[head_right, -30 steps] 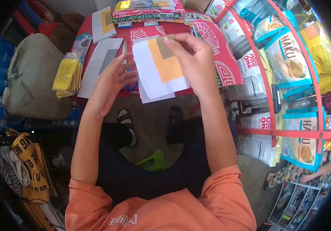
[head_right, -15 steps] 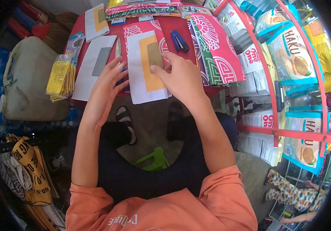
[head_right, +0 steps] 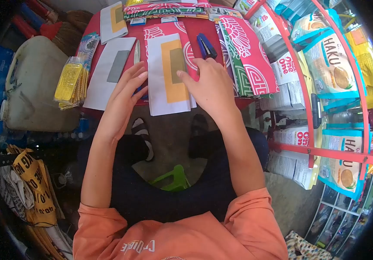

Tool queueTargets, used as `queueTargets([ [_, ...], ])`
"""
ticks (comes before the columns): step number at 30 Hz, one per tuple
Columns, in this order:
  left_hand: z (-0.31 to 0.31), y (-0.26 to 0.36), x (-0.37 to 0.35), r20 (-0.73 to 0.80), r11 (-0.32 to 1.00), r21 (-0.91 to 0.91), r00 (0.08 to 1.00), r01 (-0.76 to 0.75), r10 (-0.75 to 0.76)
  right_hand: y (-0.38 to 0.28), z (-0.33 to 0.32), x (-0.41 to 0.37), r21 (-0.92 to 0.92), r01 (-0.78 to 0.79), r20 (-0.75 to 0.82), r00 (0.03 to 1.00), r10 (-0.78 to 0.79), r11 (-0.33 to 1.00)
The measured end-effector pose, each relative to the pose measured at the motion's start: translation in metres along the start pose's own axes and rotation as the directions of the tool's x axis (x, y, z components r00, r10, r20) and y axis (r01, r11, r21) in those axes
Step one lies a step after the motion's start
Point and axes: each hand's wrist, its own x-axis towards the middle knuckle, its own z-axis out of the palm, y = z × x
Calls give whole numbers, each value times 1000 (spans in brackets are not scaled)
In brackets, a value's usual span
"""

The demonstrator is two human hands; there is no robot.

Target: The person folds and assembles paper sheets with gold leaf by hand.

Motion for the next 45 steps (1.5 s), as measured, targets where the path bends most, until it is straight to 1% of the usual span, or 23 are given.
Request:
queueTargets([
  [3,-1,-4,2,3,1000,13,1000,-2,2,3,10,1,32,21,15,1000,-21,999],
  [6,0,-4,1,-8,1000,-4,1000,-7,7,0,13,4,137,-17,32,999,12,990],
  [9,0,-4,1,-7,1000,-10,1000,-5,5,5,19,9,286,-66,73,996,47,956],
  [12,0,-5,1,-5,1000,-7,1000,-13,13,2,24,11,550,-187,158,980,119,814],
  [15,-1,-5,2,-5,1000,-1,1000,-20,20,1,24,13,594,-200,174,978,118,779],
  [18,0,-6,2,-6,1000,3,999,-31,31,1,26,12,600,-71,58,997,46,797],
  [21,7,2,-2,-56,997,47,997,-55,58,-5,14,12,711,33,-5,999,-41,703],
  [24,9,4,8,-64,997,-61,997,-44,40,-17,-13,9,704,108,-94,994,-59,702],
  [27,22,14,25,-58,951,-307,997,21,-41,-19,-30,7,820,137,-118,991,-71,555],
  [28,23,16,31,-19,931,-364,999,39,-49,-20,-35,6,854,142,-121,990,-74,501],
  [30,24,16,44,63,879,-471,996,78,-55,-18,-45,3,878,85,-47,995,-92,472],
  [32,22,12,51,38,858,-512,999,50,-35,-10,-50,0,890,38,22,992,-126,454],
  [33,24,12,52,28,845,-534,999,42,-32,-5,-51,-1,903,-49,119,983,-138,427],
  [36,29,12,47,-99,935,-340,992,-105,76,10,-43,-2,877,-250,310,947,-85,410],
  [37,25,8,50,-91,940,-314,990,-132,109,10,-42,-1,863,-260,319,945,-70,433],
  [40,35,18,37,-65,944,-144,954,-298,291,9,-35,2,880,-288,287,956,60,377],
  [41,41,17,37,-98,932,-162,945,-325,313,4,-35,1,892,-262,251,965,80,369],
  [43,51,16,37,-171,904,-189,919,-384,355,5,-33,2,890,-248,228,969,98,382],
  [44,47,18,34,-119,912,-173,927,-372,356,5,-31,2,890,-241,217,971,104,388],
  [45,42,19,31,-67,919,-156,932,-362,355,4,-30,3,890,-195,179,981,76,412],
])
